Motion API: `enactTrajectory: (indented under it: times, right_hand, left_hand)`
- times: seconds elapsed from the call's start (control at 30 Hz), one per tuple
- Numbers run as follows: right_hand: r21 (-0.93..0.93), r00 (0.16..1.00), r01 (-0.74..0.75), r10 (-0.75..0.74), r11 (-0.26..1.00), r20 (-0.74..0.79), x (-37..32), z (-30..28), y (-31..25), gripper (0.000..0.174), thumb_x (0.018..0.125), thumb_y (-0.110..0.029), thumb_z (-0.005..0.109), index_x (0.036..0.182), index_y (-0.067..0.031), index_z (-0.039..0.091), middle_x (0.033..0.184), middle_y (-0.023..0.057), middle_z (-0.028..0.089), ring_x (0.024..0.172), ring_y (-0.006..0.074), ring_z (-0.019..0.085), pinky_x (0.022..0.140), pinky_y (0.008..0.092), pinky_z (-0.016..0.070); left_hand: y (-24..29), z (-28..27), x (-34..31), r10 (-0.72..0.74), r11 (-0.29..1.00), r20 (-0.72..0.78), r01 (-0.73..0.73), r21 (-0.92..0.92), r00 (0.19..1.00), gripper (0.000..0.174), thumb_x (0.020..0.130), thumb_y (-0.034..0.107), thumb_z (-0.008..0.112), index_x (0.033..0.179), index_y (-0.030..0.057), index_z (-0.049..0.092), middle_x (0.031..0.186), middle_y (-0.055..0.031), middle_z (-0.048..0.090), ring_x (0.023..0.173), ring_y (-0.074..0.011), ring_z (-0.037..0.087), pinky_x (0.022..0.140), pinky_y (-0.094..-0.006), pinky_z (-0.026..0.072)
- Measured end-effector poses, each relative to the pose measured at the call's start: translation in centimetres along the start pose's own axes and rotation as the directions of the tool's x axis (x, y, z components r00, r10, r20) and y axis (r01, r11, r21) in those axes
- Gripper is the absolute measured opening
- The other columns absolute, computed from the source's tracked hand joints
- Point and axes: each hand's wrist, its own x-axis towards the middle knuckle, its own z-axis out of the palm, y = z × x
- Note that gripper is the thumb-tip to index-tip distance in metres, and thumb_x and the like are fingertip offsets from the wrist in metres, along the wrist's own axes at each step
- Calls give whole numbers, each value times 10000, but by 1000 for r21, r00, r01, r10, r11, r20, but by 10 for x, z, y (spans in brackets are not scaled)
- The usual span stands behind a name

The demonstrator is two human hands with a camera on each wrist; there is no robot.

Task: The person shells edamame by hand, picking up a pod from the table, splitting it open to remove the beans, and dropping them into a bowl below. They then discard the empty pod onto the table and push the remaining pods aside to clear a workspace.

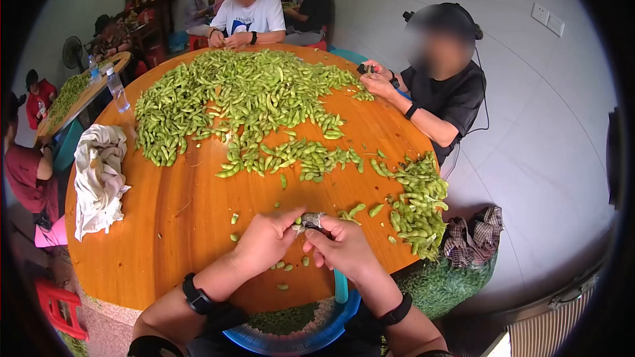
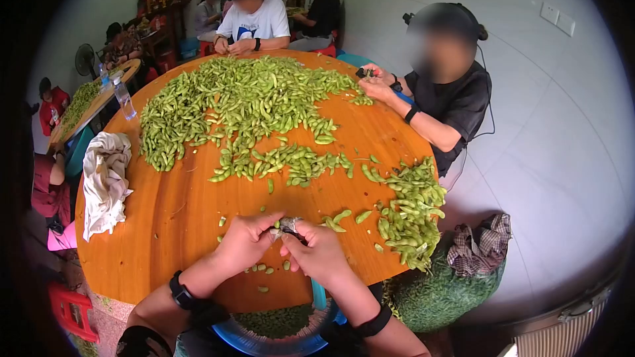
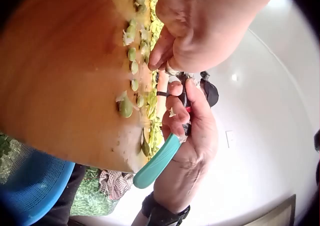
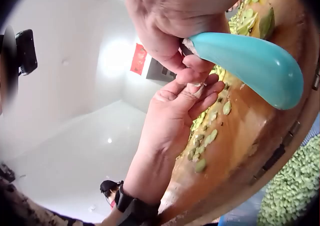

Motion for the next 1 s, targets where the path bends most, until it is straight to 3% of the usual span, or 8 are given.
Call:
enactTrajectory:
  times: [0.07, 0.17, 0.5, 0.6, 0.67, 0.8, 0.87, 1.0]
  right_hand:
    - [-18, 999, 43, -44, 999, -16, -1, 1, 0, 93, 916, -73, 556, 986, -34, 602, 729, 16, 622, 514, 63, 563, 446, 198, 428]
    - [9, 998, 56, -56, 998, -22, -3, 8, -1, 89, 910, -65, 559, 984, -34, 599, 705, 3, 598, 499, 48, 527, 443, 198, 416]
    - [90, 998, 44, -40, 995, -52, 4, 5, 8, 123, 906, -45, 554, 1010, -76, 610, 671, -28, 551, 478, 25, 454, 411, 185, 354]
    - [153, 997, 67, -62, 986, -33, 5, 2, 14, 143, 911, -43, 545, 1028, -90, 611, 658, -37, 534, 466, 23, 434, 397, 181, 333]
    - [124, 997, 75, -72, 989, -27, 4, -1, 13, 152, 917, -45, 537, 1046, -90, 604, 655, -37, 527, 461, 25, 431, 394, 182, 331]
    - [133, 998, 57, -52, 990, -42, 3, -5, 13, 152, 920, -50, 535, 1052, -90, 600, 660, -35, 531, 460, 28, 435, 393, 183, 334]
    - [128, 999, 38, -33, 991, -42, 3, -7, 12, 148, 919, -45, 532, 1044, -87, 599, 657, -36, 526, 466, 26, 436, 403, 179, 336]
    - [127, 995, 84, -77, 988, -55, -3, -5, 9, 132, 906, -39, 546, 1023, -69, 599, 668, -31, 540, 499, 42, 477, 433, 208, 367]
  left_hand:
    - [-1, 4, -1, 113, 985, -33, -107, 137, 993, 407, 827, 42, 593, 1230, 39, 541, 914, -220, 641, 812, -370, 645, 698, -405, 537]
    - [0, 4, -7, 138, 982, -62, -128, 139, 989, 382, 826, 37, 584, 1205, 19, 545, 905, -213, 641, 805, -374, 641, 692, -418, 534]
    - [2, 6, -4, 86, 995, -88, -81, 52, 992, 351, 823, 29, 580, 1173, 21, 572, 902, -221, 640, 803, -375, 639, 684, -394, 536]
    - [-3, 4, -2, 52, 997, -51, -54, -52, 997, 343, 839, 17, 575, 1181, 30, 577, 845, -184, 661, 771, -285, 681, 678, -338, 534]
    - [-6, 3, 1, -26, 946, 93, 55, -321, 995, 307, 889, -51, 506, 1180, -2, 591, 999, -84, 690, 890, -150, 666, 808, -272, 526]
    - [-4, 3, 4, -37, 829, 153, 116, -547, 987, 321, 921, -52, 466, 1224, -5, 562, 1025, -67, 667, 933, -153, 653, 863, -272, 517]
    - [-2, 1, 7, -111, 580, 237, 257, -773, 965, 258, 935, -35, 464, 1173, -14, 562, 939, -64, 660, 913, -142, 652, 845, -266, 524]
    - [0, -1, 7, -119, 653, 181, 214, -726, 976, 180, 919, -12, 498, 1088, 1, 556, 855, -31, 636, 851, -121, 652, 766, -258, 534]
